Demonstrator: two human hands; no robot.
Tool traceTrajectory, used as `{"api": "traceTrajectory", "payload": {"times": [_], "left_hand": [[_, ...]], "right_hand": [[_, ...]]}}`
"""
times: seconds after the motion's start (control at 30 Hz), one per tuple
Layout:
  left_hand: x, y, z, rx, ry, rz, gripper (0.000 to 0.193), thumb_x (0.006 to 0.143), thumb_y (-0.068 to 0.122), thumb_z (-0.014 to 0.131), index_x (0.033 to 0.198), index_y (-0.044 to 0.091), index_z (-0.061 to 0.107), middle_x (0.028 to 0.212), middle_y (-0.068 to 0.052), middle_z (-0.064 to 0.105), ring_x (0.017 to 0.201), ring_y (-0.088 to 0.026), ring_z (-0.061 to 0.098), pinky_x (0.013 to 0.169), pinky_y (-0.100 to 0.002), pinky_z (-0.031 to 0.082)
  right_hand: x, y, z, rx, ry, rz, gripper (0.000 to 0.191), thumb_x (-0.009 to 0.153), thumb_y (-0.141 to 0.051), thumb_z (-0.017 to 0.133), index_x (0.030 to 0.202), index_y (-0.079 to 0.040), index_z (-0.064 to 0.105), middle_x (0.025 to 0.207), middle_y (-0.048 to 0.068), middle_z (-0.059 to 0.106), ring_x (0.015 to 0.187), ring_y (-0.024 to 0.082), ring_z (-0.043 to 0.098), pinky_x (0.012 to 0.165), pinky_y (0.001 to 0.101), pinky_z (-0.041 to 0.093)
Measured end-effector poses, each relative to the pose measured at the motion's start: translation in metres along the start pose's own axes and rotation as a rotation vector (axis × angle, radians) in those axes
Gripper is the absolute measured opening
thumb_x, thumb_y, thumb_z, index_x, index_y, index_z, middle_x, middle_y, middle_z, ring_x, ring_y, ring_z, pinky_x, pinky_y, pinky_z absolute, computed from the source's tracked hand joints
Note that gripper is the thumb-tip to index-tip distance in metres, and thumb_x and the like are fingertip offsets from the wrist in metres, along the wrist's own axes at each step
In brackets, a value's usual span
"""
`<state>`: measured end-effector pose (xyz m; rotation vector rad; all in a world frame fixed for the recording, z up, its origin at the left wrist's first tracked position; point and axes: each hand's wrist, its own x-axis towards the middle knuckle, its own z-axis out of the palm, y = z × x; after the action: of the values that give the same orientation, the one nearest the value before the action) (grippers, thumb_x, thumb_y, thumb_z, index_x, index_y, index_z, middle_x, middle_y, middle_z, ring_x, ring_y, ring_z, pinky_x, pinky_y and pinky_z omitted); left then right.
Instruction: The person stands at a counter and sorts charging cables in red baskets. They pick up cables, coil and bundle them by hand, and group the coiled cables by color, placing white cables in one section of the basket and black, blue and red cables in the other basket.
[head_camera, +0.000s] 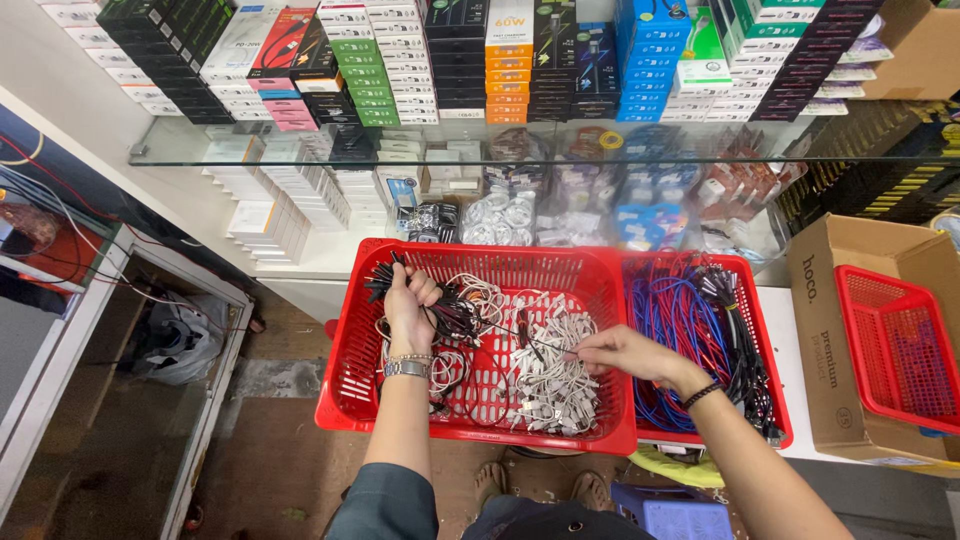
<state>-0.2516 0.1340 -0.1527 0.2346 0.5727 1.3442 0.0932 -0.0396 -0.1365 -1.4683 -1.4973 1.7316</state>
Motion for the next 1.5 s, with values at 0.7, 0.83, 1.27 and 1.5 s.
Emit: {"api": "traceTrajectory", "payload": {"times": [0.7,0.83,1.27,1.5], "left_hand": [[-0.061,-0.027,0.040,0.579,-0.346,-0.597,0.029,0.107,0.030,0.050,0.098,0.003,0.057,0.059,0.007,0.031,0.048,-0.006,0.027,0.045,-0.023,0.025],[-0.052,-0.010,0.026,0.342,-0.386,-0.554,0.028,0.108,0.030,0.051,0.091,0.008,0.052,0.058,0.008,0.030,0.047,-0.004,0.026,0.043,-0.021,0.023],[-0.040,0.000,-0.016,0.162,-0.219,-0.536,0.028,0.108,0.030,0.050,0.091,0.009,0.052,0.058,0.006,0.031,0.047,-0.006,0.026,0.045,-0.023,0.024],[-0.035,-0.015,0.000,0.179,-0.220,-0.533,0.028,0.108,0.030,0.049,0.091,0.008,0.051,0.057,0.006,0.031,0.046,-0.006,0.026,0.044,-0.023,0.024]], "right_hand": [[0.094,-0.142,0.021,-0.362,0.219,-0.377,0.015,0.088,-0.015,0.075,0.097,-0.004,0.072,0.087,0.012,0.077,0.080,0.026,0.072,0.071,0.0371,0.056],[0.112,-0.101,0.028,-0.409,0.663,-0.411,0.018,0.091,-0.019,0.070,0.102,-0.005,0.071,0.094,0.012,0.077,0.086,0.028,0.074,0.078,0.0388,0.057],[0.100,-0.025,0.084,-0.645,0.531,0.189,0.024,0.088,-0.022,0.071,0.102,-0.003,0.069,0.097,0.019,0.072,0.094,0.034,0.073,0.088,0.0460,0.057],[0.109,-0.062,0.056,-0.358,0.009,0.158,0.042,0.086,-0.036,0.074,0.115,-0.007,0.063,0.095,0.009,0.073,0.081,0.023,0.074,0.075,0.0403,0.064]]}}
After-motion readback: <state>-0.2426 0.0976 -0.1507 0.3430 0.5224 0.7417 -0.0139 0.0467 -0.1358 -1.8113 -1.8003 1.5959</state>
